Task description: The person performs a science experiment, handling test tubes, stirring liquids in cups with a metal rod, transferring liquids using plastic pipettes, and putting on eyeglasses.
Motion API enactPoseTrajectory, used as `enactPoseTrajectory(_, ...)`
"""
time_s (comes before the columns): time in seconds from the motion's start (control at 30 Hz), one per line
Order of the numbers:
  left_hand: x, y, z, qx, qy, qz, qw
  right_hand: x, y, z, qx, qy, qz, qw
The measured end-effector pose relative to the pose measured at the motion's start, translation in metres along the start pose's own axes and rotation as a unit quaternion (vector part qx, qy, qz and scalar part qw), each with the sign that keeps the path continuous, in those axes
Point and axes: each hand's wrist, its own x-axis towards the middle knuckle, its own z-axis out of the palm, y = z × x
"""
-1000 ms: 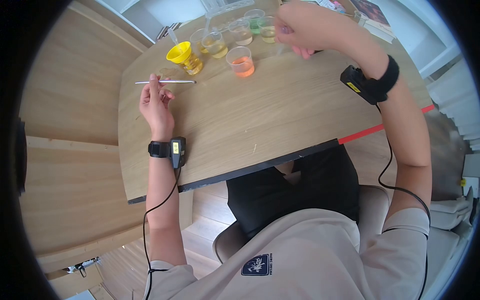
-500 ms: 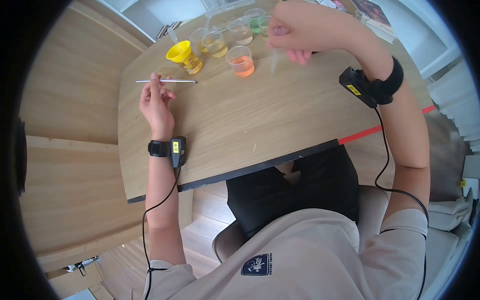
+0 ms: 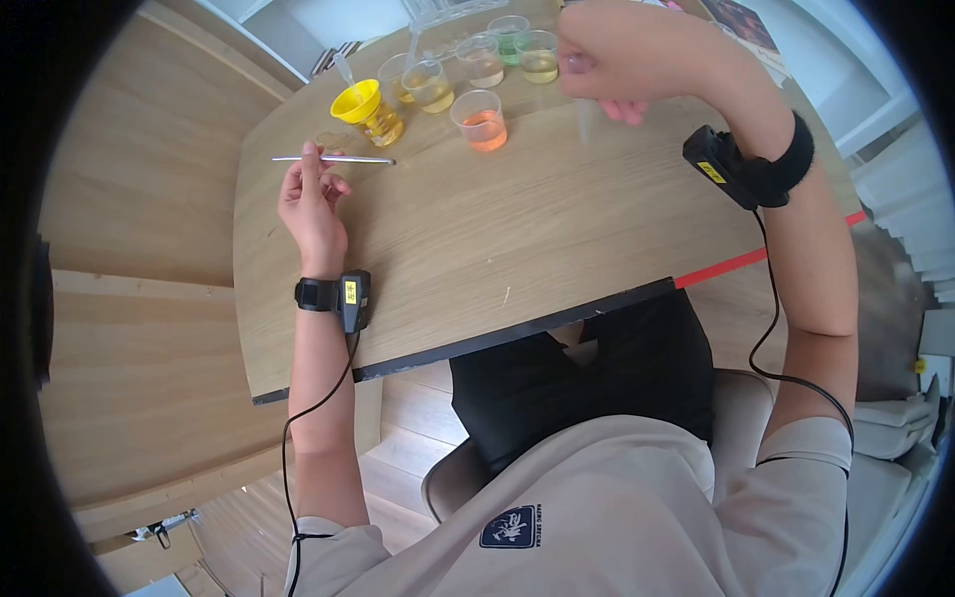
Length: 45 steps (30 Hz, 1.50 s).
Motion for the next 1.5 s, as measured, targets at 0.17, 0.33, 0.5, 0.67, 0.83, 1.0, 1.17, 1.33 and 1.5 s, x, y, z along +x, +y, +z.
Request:
enactPoseTrajectory(0.17,0.0,0.001,0.0,0.001,-0.001,-0.003,1.0,0.01,0.009,0.011,0.015,0.056,-0.054,0.997)
enactPoseTrajectory(0.33,-0.002,0.003,0.001,-0.004,-0.005,-0.003,1.0,0.012,-0.003,0.0,0.061,0.081,-0.081,0.992)
enactPoseTrajectory(0.5,-0.001,0.003,0.001,-0.005,-0.004,-0.007,1.0,0.021,0.0,0.006,0.061,0.09,-0.069,0.992)
enactPoseTrajectory(0.67,0.001,-0.001,-0.002,-0.005,-0.006,-0.009,1.0,0.026,0.017,0.011,-0.005,0.11,-0.043,0.993)
enactPoseTrajectory(0.83,0.001,0.0,-0.001,0.001,-0.009,-0.017,1.0,0.025,0.021,0.007,-0.064,0.103,0.0,0.993)
enactPoseTrajectory(1.0,-0.001,0.001,0.0,0.0,-0.006,-0.021,1.0,0.02,0.006,0.01,0.024,0.108,-0.031,0.993)
enactPoseTrajectory(1.17,-0.001,0.001,-0.002,0.005,0.002,-0.018,1.0,0.023,0.012,0.013,-0.038,0.145,-0.01,0.989)
enactPoseTrajectory(1.33,0.001,0.0,-0.001,-0.002,-0.005,-0.014,1.0,0.02,0.021,0.025,-0.132,0.251,-0.077,0.956)
enactPoseTrajectory(1.5,0.002,0.0,-0.001,0.001,-0.005,-0.014,1.0,0.031,0.013,0.037,-0.062,0.216,-0.056,0.973)
